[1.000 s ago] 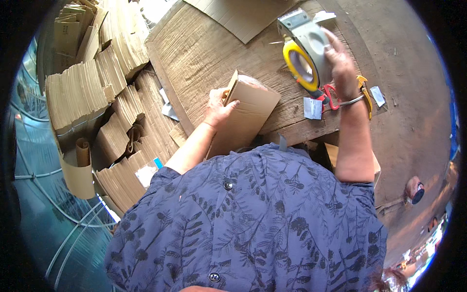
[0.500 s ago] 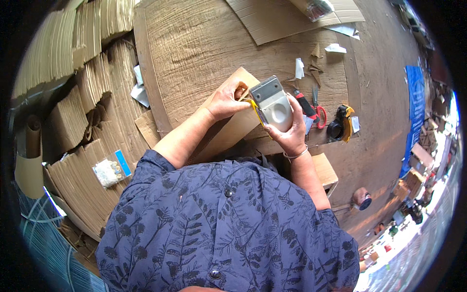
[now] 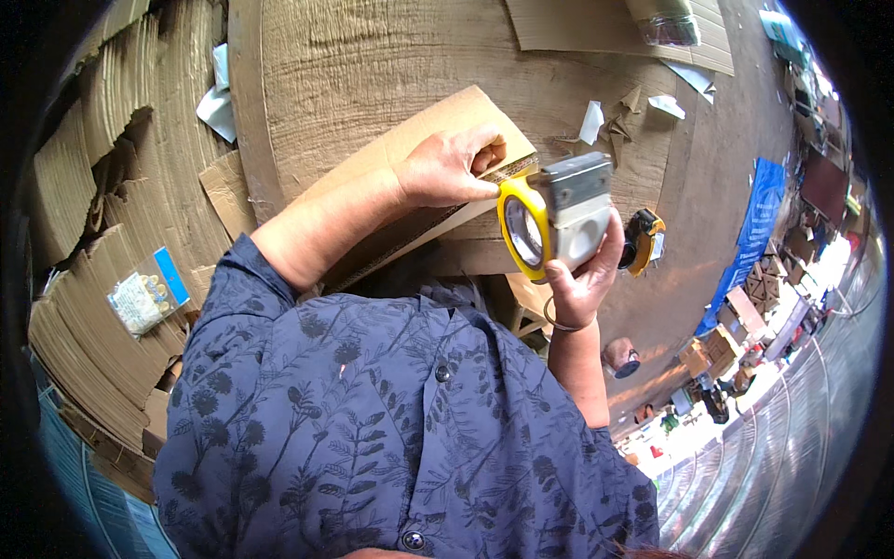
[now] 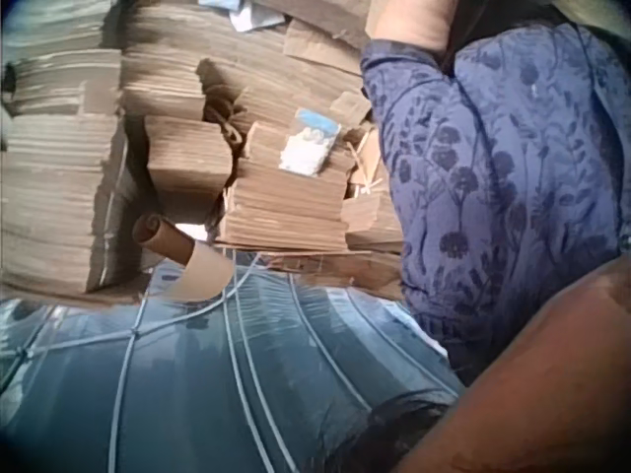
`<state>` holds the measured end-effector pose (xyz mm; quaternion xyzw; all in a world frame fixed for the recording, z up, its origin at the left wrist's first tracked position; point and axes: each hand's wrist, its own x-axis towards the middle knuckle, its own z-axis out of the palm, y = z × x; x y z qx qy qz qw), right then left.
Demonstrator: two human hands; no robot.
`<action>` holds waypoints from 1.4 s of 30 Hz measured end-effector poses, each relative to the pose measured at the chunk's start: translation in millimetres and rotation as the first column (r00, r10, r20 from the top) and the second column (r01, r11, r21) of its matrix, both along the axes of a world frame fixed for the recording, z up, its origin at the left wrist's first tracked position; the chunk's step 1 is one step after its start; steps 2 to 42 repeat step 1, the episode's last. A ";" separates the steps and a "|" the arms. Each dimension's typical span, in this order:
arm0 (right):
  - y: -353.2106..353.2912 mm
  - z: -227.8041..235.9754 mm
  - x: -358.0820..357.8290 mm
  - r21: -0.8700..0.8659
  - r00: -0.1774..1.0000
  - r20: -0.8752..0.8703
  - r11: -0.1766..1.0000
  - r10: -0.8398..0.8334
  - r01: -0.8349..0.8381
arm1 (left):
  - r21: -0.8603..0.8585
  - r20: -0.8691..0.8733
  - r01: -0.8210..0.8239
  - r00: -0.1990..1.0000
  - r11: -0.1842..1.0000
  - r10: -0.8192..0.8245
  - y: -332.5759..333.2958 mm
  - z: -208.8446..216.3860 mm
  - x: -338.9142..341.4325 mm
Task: The person assembles a small triangular cardboard structure using a tape dispenser, then applies a shipping label to a flat cardboard piece. They proceed to cut a large cardboard sheet with a utility knife and roll it into a tube, securing it with tape.
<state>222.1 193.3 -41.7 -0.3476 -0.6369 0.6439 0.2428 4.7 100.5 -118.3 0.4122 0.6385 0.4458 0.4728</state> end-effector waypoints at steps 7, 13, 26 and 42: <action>-2.2 2.8 -3.5 -0.073 1.000 -0.021 0.997 -0.018 0.016 | 0.031 0.016 0.001 1.000 1.000 -0.002 -1.0 -4.4 -0.1; -2.2 2.8 -3.5 -0.073 1.000 -0.021 0.997 -0.018 0.016 | 0.031 0.016 0.001 1.000 1.000 -0.002 -1.0 -4.4 -0.1; -2.2 2.8 -3.5 -0.073 1.000 -0.021 0.997 -0.018 0.016 | 0.031 0.016 0.001 1.000 1.000 -0.002 -1.0 -4.4 -0.1; -2.2 2.8 -3.5 -0.073 1.000 -0.021 0.997 -0.018 0.016 | 0.031 0.016 0.001 1.000 1.000 -0.002 -1.0 -4.4 -0.1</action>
